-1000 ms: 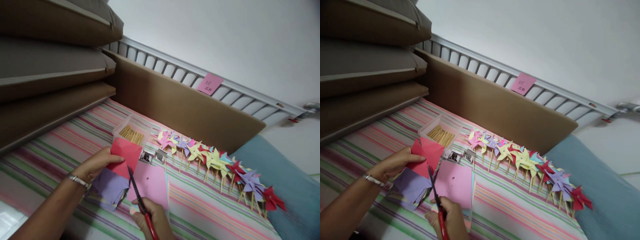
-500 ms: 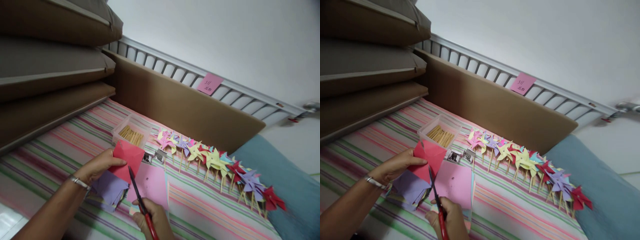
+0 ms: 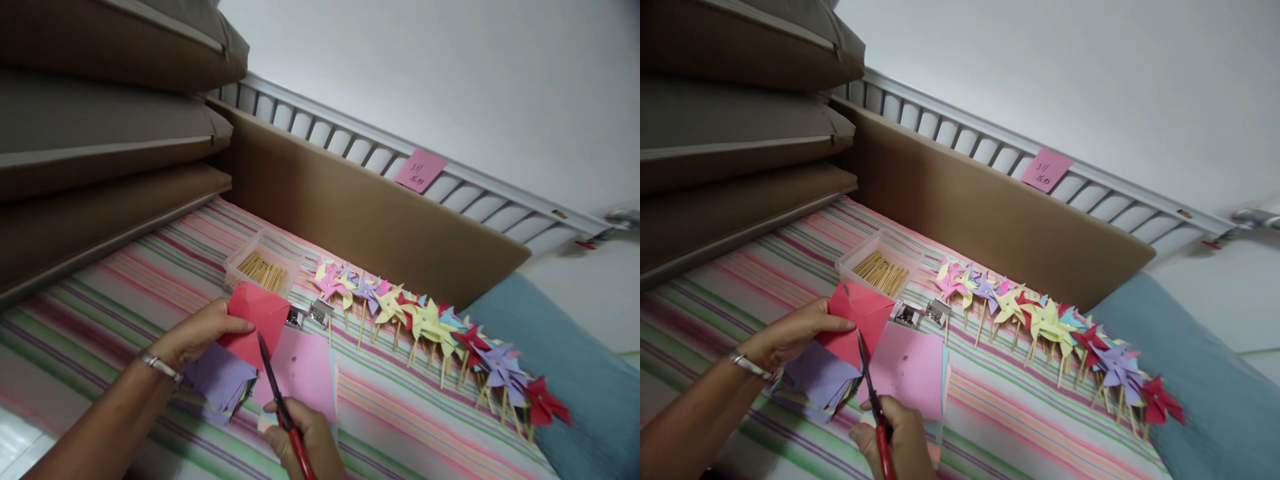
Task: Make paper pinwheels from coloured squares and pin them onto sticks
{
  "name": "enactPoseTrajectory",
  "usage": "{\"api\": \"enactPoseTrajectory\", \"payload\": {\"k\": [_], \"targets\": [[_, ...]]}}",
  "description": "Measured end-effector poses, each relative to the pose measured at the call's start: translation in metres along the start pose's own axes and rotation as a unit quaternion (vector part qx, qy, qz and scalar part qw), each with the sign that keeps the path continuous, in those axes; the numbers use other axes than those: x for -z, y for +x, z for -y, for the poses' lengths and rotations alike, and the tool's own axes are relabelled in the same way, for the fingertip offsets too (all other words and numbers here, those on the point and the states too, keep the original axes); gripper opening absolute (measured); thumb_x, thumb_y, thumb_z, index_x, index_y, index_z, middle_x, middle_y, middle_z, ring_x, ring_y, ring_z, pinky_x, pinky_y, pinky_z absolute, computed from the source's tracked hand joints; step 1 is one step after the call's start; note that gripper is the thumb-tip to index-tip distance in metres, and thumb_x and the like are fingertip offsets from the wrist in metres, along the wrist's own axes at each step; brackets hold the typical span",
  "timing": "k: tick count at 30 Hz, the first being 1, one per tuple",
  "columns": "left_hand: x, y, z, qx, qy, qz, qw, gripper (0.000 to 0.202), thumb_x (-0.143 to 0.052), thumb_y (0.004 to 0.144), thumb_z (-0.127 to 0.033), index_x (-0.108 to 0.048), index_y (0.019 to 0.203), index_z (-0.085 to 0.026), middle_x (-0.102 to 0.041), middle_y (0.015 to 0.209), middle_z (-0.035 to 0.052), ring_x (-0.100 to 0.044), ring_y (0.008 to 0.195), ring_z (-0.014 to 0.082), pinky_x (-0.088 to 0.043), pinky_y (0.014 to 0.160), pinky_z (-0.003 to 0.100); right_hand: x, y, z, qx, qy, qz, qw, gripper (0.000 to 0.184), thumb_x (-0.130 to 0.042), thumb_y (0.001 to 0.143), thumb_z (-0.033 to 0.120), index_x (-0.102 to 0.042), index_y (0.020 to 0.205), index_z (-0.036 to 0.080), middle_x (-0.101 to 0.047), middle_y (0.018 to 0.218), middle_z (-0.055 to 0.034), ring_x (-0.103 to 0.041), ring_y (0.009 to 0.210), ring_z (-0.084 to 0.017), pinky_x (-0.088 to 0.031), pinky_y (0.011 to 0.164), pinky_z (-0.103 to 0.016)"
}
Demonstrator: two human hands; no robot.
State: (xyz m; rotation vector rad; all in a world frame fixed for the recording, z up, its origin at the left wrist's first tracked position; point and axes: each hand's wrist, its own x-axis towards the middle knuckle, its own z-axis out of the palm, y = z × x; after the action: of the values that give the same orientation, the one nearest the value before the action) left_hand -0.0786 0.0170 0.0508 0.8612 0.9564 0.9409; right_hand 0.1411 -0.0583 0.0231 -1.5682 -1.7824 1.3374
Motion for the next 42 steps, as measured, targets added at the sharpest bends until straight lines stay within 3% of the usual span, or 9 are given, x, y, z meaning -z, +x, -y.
{"api": "enactPoseTrajectory", "payload": {"k": [19,22,26,29,31,34,39,42], "targets": [[0.0,0.005,0.002,0.002,0.004,-0.007,1.0,0.03,-0.072,0.06,-0.024,-0.071,0.088,-0.012,-0.074,0.085,0.0101,-0.067,0.079,0.027,-0.048,0.076,0.036,-0.005,0.003,-0.005,0.006,-0.007,0.002,1.0,0.029,-0.061,0.072,0.037,-0.068,0.091,0.015,-0.036,0.056,0.0052,-0.034,0.051,-0.01,-0.031,0.049,-0.021],[0.002,0.006,0.001,-0.009,0.011,-0.041,0.999,0.029,-0.072,0.06,-0.024,-0.071,0.086,-0.012,-0.074,0.086,0.0093,-0.067,0.079,0.0264,-0.048,0.075,0.035,0.006,0.002,-0.003,0.005,-0.064,0.009,0.998,0.025,-0.06,0.072,0.029,-0.069,0.091,0.016,-0.043,0.056,0.0039,-0.038,0.052,-0.01,-0.033,0.05,-0.021],[0.008,0.005,0.0,-0.015,0.011,-0.068,0.997,0.03,-0.072,0.06,-0.025,-0.071,0.087,-0.012,-0.074,0.084,0.0088,-0.067,0.078,0.0259,-0.048,0.074,0.034,0.039,-0.003,-0.012,0.019,-0.119,0.023,0.992,0.029,-0.057,0.068,0.018,-0.068,0.095,0.016,-0.046,0.055,0.0043,-0.041,0.049,-0.01,-0.034,0.049,-0.02],[0.006,0.005,0.003,0.013,0.019,-0.033,0.999,0.028,-0.072,0.059,-0.024,-0.071,0.084,-0.013,-0.074,0.081,0.0075,-0.067,0.075,0.0253,-0.048,0.072,0.033,0.06,-0.005,-0.023,0.041,-0.057,-0.042,0.997,0.034,-0.055,0.074,0.022,-0.06,0.108,0.017,-0.056,0.061,0.0013,-0.053,0.055,-0.014,-0.043,0.055,-0.023],[-0.002,0.005,0.009,0.034,0.032,0.004,0.999,0.025,-0.072,0.057,-0.023,-0.072,0.08,-0.013,-0.074,0.076,0.0056,-0.066,0.073,0.0241,-0.048,0.07,0.031,0.066,-0.006,-0.027,0.089,0.012,-0.094,0.991,0.036,-0.055,0.078,0.026,-0.053,0.113,0.02,-0.065,0.085,-0.0065,-0.062,0.078,-0.02,-0.048,0.071,-0.029],[-0.022,0.008,0.022,0.058,0.064,0.065,0.994,0.021,-0.07,0.057,-0.02,-0.071,0.077,-0.015,-0.072,0.072,0.0024,-0.064,0.068,0.0209,-0.046,0.067,0.028,0.063,-0.003,-0.027,0.147,0.081,-0.117,0.979,0.032,-0.057,0.08,0.027,-0.048,0.111,0.024,-0.06,0.111,-0.01,-0.058,0.101,-0.022,-0.044,0.088,-0.035],[-0.054,0.014,0.045,0.087,0.136,0.166,0.973,0.021,-0.064,0.059,-0.017,-0.071,0.079,-0.013,-0.07,0.067,0.0009,-0.06,0.061,0.0173,-0.041,0.058,0.024,0.055,0.003,-0.017,0.128,0.147,-0.128,0.972,0.036,-0.06,0.074,0.021,-0.048,0.108,0.023,-0.055,0.083,0.0009,-0.055,0.069,-0.013,-0.045,0.065,-0.025],[-0.064,0.017,0.051,0.094,0.138,0.188,0.968,0.015,-0.066,0.061,-0.018,-0.071,0.074,-0.012,-0.069,0.064,0.0011,-0.058,0.056,0.0153,-0.039,0.055,0.023,0.055,0.004,-0.016,0.119,0.149,-0.138,0.972,0.036,-0.059,0.068,0.015,-0.052,0.102,0.022,-0.049,0.073,0.0046,-0.047,0.059,-0.01,-0.04,0.055,-0.021]]}}
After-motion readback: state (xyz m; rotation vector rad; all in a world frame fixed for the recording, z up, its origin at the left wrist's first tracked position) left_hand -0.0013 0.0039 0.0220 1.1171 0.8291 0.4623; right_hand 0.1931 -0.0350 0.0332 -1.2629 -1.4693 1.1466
